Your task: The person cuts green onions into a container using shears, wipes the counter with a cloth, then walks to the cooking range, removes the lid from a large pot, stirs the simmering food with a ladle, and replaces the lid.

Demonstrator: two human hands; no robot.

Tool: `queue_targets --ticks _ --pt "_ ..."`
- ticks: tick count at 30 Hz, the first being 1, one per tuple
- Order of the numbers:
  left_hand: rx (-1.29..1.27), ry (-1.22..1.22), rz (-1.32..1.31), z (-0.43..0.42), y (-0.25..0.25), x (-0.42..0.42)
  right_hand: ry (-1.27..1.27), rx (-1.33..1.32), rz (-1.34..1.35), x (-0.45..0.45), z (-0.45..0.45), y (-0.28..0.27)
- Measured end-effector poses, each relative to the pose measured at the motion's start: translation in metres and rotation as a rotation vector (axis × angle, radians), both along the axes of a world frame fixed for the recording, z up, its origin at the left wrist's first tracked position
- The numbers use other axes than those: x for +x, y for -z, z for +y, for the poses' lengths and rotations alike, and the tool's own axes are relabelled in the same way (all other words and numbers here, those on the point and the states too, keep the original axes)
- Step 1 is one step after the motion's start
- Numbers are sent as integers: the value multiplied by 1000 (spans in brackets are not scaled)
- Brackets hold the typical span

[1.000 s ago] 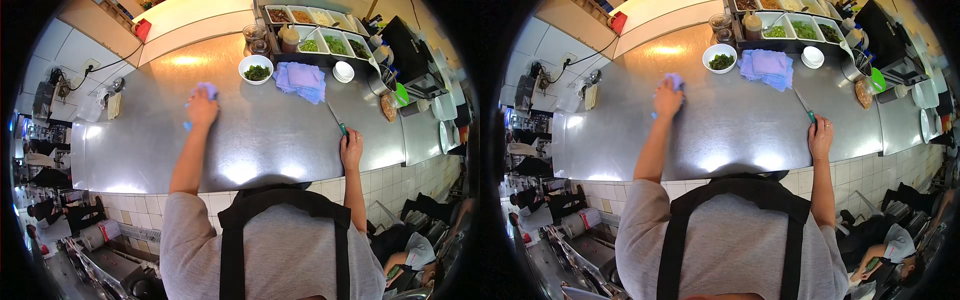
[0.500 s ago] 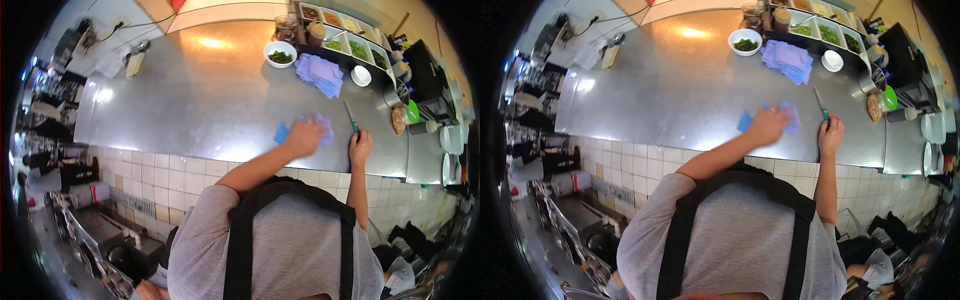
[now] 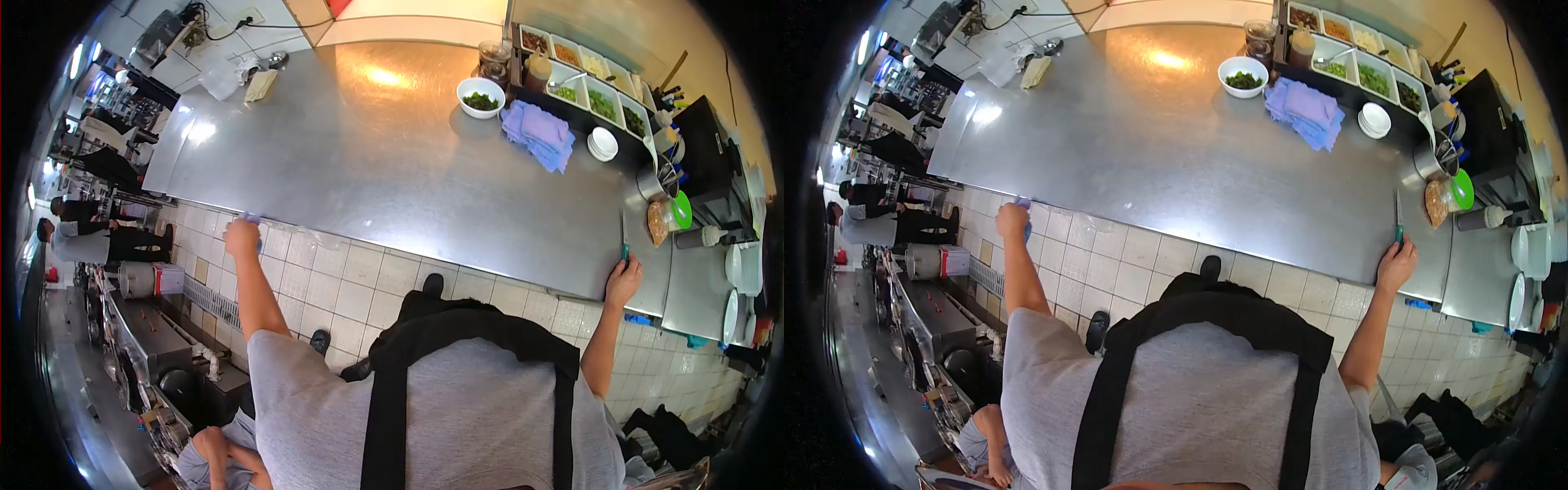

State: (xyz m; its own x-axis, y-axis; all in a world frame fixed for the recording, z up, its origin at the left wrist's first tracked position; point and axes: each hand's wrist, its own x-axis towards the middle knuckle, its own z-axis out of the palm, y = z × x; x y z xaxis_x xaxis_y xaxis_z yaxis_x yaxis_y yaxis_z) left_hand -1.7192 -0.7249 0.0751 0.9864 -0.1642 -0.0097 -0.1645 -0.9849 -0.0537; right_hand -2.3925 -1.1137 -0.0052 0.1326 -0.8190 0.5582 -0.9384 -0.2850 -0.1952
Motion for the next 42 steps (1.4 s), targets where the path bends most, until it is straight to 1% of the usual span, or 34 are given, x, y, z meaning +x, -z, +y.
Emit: queue_targets --ticks 2,3,5,7,8,9,10,12,13,14,17,19,20,21,22,23,24,25,26,27,28,30,31,32,33,35,37,39,40,41,42 --pt "-86 -34 -144 -2 -20 2 3 2 -4 0 -1 1" --pt "-147 -5 -169 -9 -14 8 6 5 -1 0 -1 0" --pt "-271 57 -216 -39 13 25 6 19 -4 0 0 -1" --pt "-150 219 -134 -86 33 15 2 33 -7 1 1 -3" --pt "-157 154 -153 -117 64 11 3 25 -19 2 1 -1" --pt "-192 126 -269 -149 46 -35 21 28 -11 3 2 0" --pt "-235 266 -341 -171 54 -43 41 29 -1 4 4 -1" --pt "-196 537 -195 -211 37 -72 56 30 15 5 3 -3" --pt "-222 775 -182 -221 41 -76 53 32 18 4 4 -3" --pt "-241 1022 -171 -231 46 -75 57 37 17 6 2 -2" --pt "-441 1430 -89 -249 54 -44 83 1 21 10 4 -3" --pt "-528 1374 -168 -258 44 -3 98 40 -8 14 3 -1" --pt "-357 1229 -139 -264 54 35 130 63 -22 14 4 -2" --pt "-355 1163 -195 -269 79 83 127 42 -20 17 5 -6" --pt "-176 1060 -420 -264 91 113 144 46 -18 16 5 -5" --pt "-205 990 -522 -260 101 146 162 24 -13 24 9 -15" --pt "-313 959 -604 -256 111 175 192 -37 -26 21 7 -7" --pt "-117 865 -519 -257 77 161 235 64 -48 25 9 -16" --pt "-17 533 -298 -270 50 136 281 66 -19 30 11 -22" --pt "-41 410 -289 -286 50 127 272 9 -13 25 8 -16" --pt "-61 261 -279 -297 52 119 275 28 -14 25 7 -20" --pt "-110 488 -319 -326 65 103 290 20 -4 25 5 -21" --pt "-127 584 -340 -330 60 85 279 20 -2 26 7 -20" --pt "-116 674 -275 -333 58 60 290 49 -11 28 10 -21" --pt "-106 757 -211 -336 47 18 297 74 -21 28 10 -24" --pt "-201 1054 -237 -326 56 -42 301 91 -49 27 9 -29" --pt "-333 1263 -208 -313 43 -121 289 88 -78 26 9 -27" --pt "-377 1335 -132 -307 47 -183 250 46 -144 21 9 -24" --pt "-406 1388 -37 -308 41 -214 231 20 -177 18 8 -23" --pt "-439 1437 57 -311 34 -244 236 30 -269 15 8 -22" --pt "-435 1484 92 -313 33 -273 240 38 -361 12 8 -20"
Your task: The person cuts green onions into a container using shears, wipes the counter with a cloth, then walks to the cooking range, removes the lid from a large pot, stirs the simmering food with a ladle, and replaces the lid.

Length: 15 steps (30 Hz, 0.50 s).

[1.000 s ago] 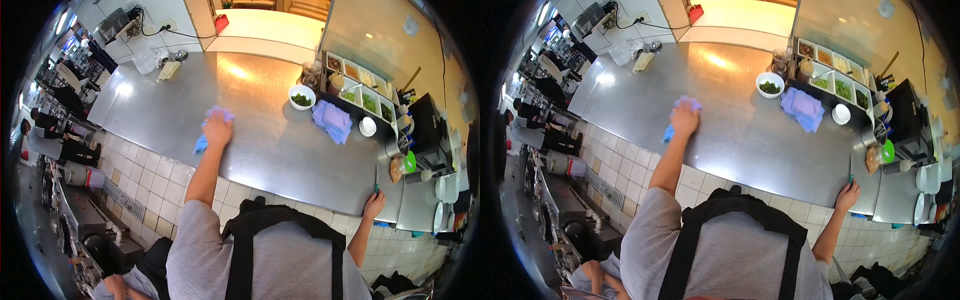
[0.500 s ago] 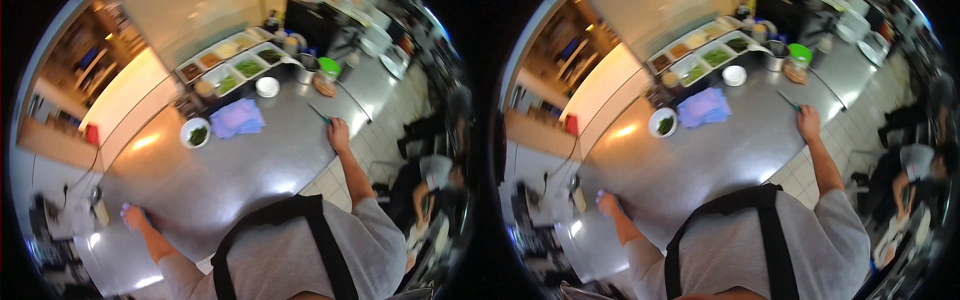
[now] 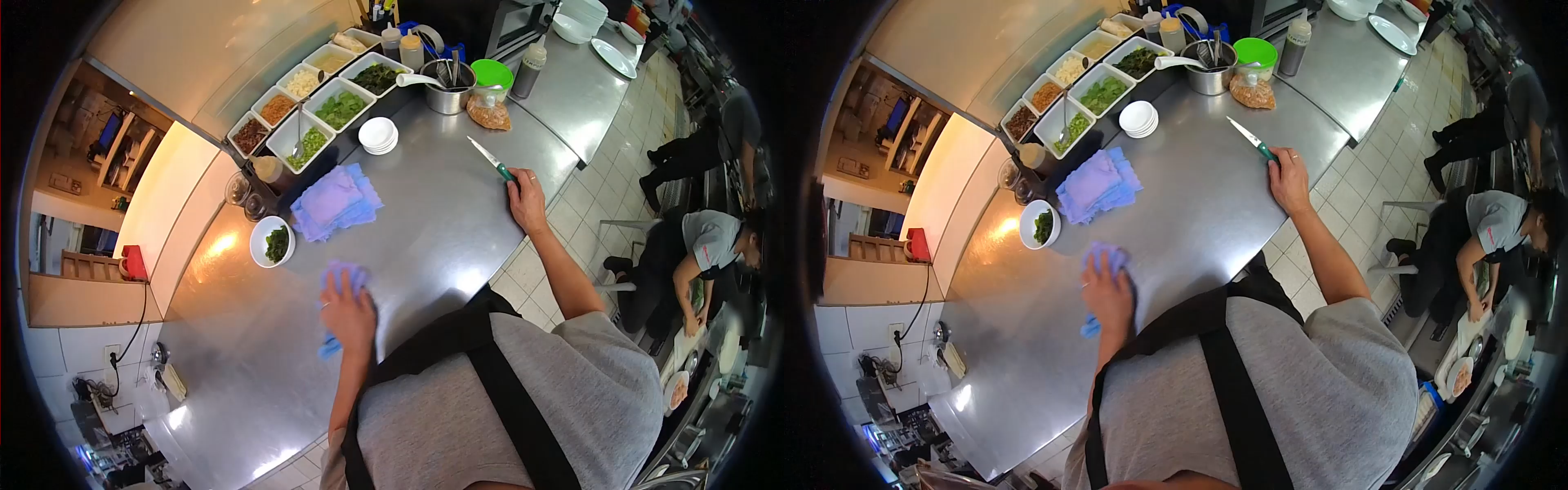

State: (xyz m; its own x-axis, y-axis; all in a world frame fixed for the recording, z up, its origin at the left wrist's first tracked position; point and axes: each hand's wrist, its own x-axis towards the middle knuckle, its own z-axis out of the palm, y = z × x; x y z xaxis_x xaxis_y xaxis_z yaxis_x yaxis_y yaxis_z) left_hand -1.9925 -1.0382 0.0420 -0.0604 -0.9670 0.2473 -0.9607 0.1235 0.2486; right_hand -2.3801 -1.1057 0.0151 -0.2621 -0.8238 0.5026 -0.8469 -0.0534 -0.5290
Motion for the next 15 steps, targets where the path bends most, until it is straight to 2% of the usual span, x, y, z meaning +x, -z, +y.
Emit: queue_targets --ticks 4,7,10,12,15 --pt "24 248 28 -31 -6 -91 -10 17 -277 -15 1 9" --pt "-19 278 28 -90 7 -141 -106 179 -580 -32 5 12" --pt "-77 174 3 -150 14 -191 -238 195 -884 -57 13 10" --pt "-141 86 -20 -168 17 -233 -246 164 -949 -78 24 -6" --pt "-56 336 -30 -156 23 -295 -247 134 -979 -119 28 -29"
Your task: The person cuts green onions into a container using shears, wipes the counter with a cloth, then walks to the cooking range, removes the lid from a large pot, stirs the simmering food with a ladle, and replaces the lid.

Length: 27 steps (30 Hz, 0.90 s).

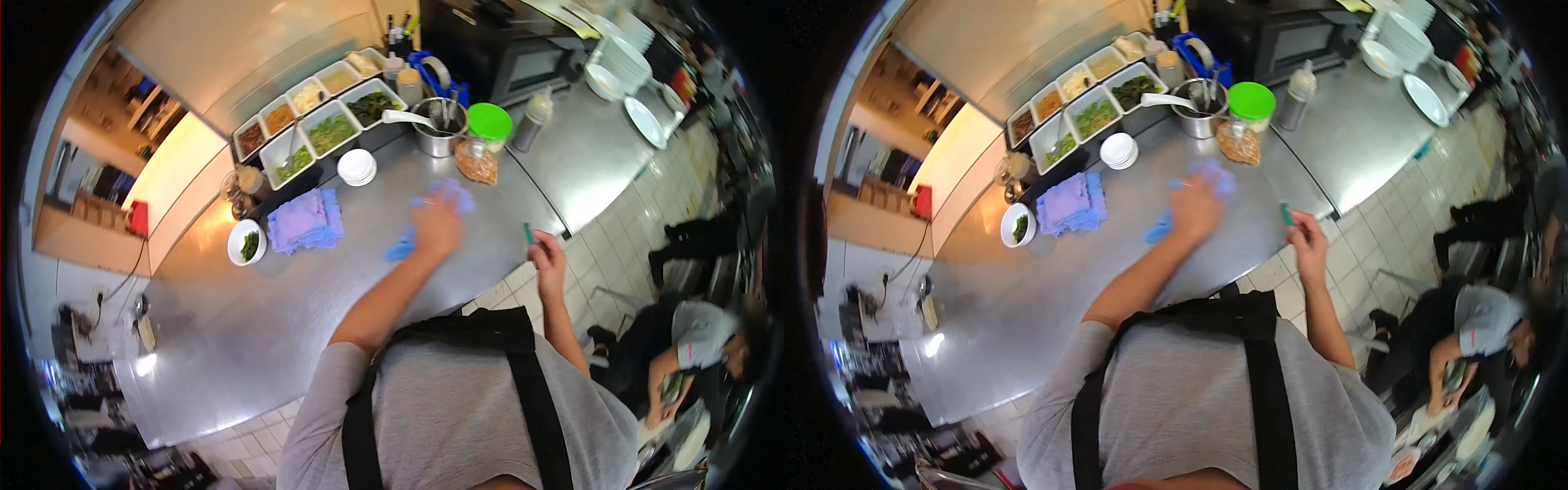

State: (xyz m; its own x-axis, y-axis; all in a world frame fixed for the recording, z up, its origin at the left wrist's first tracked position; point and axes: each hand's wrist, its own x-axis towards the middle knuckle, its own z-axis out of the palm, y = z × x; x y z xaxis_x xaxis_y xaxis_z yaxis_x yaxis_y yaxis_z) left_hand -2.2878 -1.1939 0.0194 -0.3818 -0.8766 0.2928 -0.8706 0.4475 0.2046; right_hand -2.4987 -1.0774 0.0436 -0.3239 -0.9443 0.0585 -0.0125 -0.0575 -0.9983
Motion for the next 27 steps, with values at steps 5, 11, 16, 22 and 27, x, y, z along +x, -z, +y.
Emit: queue_targets --ticks 5,11,16,22,27 --pt "117 717 114 67 -9 -48 -10 -86 -26 -37 -27 -31" --pt "331 618 131 61 -34 66 -329 -58 118 -41 -64 -58" --pt "113 167 -13 28 -94 183 -467 -24 411 -18 -108 -98" --pt "31 6 -363 -5 -122 233 -188 -552 1114 47 -203 -183" --pt "88 -173 -311 -1 -94 230 26 -436 1564 81 -336 -207"
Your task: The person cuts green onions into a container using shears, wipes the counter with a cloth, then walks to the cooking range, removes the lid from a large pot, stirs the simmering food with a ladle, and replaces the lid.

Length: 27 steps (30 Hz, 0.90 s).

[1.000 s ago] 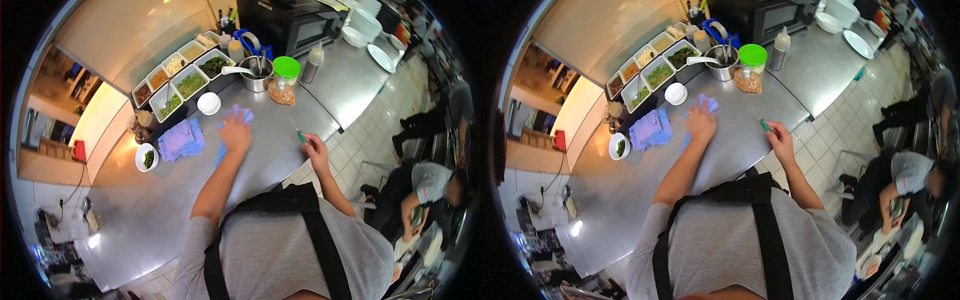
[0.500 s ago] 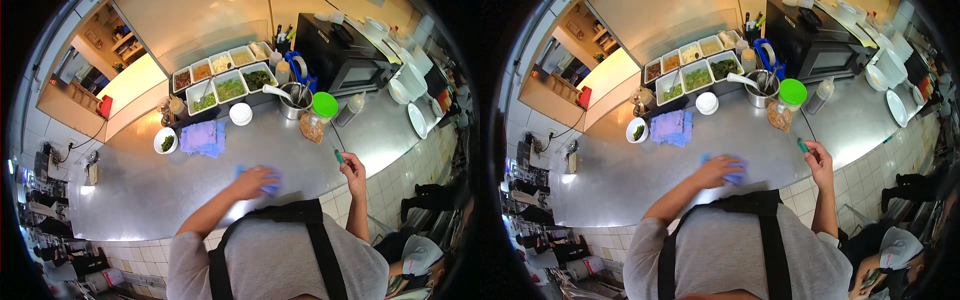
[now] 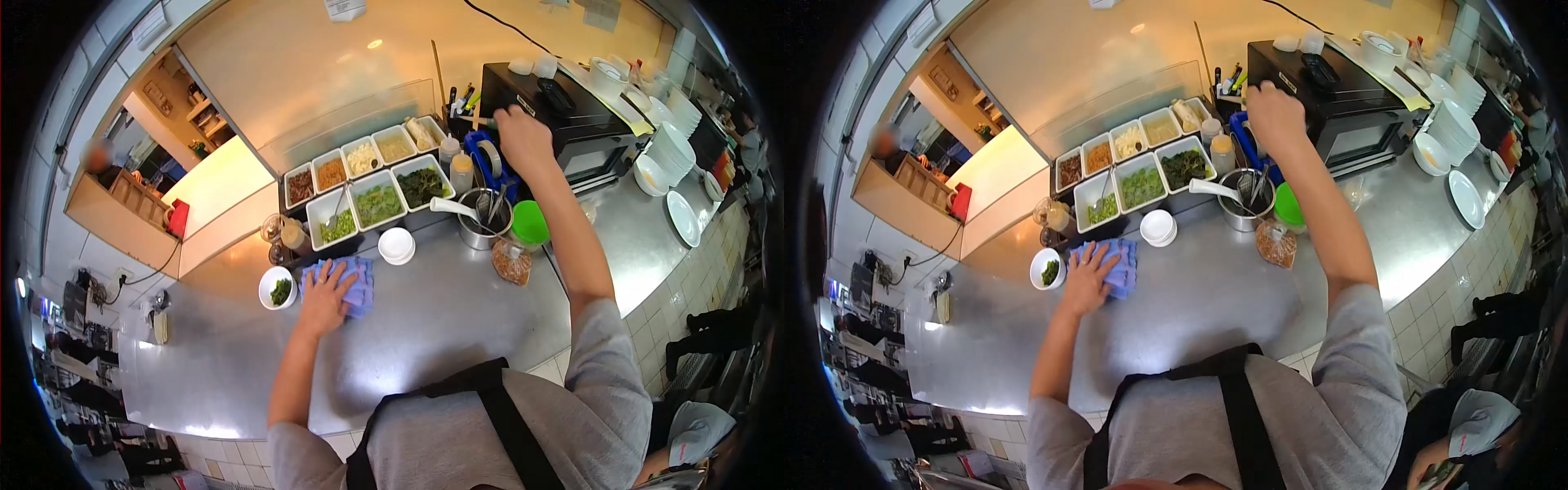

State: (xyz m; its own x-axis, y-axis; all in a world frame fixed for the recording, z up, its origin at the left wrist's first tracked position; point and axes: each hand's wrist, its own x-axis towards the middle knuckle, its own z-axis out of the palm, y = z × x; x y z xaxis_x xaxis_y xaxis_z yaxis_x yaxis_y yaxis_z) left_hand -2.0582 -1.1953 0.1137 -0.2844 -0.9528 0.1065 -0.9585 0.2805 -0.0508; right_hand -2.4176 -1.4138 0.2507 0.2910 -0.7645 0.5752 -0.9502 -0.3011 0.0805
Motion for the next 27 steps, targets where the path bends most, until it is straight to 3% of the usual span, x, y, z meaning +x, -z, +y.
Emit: queue_targets --ticks 3,7,11,15,18,27 --pt "-114 -60 167 27 -3 -23 85 -41 115 15 -76 0" --pt "-161 -58 396 90 30 -28 127 19 160 34 -152 7" --pt "-147 -380 437 169 65 -20 93 197 124 45 -213 24" --pt "-220 -544 329 232 97 -10 165 547 194 59 -242 16" --pt "-150 -640 225 225 72 -28 162 617 183 70 -270 25" --pt "-21 -695 192 228 76 -23 118 490 -99 83 -283 67"
